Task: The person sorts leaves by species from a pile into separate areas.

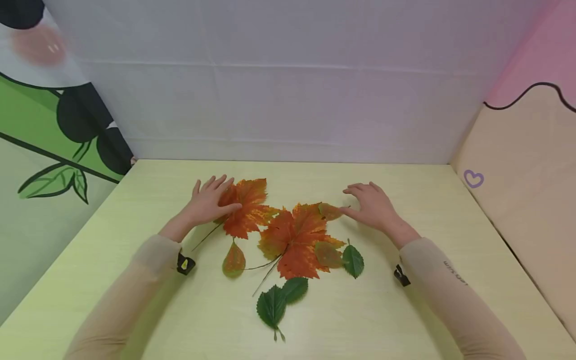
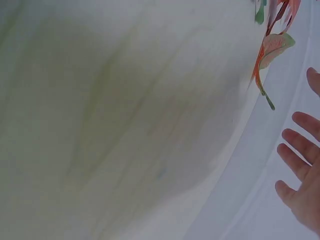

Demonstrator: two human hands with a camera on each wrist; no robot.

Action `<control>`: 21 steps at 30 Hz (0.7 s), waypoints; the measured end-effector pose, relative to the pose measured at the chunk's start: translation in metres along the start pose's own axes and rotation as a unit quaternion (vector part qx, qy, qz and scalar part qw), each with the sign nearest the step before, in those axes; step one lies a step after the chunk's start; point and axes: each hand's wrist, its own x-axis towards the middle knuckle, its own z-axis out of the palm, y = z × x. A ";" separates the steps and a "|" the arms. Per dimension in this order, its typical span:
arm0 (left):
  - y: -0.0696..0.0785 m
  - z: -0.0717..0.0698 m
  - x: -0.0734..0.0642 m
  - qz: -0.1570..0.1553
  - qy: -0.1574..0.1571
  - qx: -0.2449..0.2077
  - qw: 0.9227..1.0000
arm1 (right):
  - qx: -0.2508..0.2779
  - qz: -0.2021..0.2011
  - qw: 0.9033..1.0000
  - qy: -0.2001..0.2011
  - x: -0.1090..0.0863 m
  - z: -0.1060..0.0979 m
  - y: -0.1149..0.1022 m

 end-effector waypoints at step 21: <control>-0.002 0.015 0.012 -0.047 -0.004 -0.159 0.986 | -0.002 -0.032 0.997 -0.073 0.010 0.019 -0.014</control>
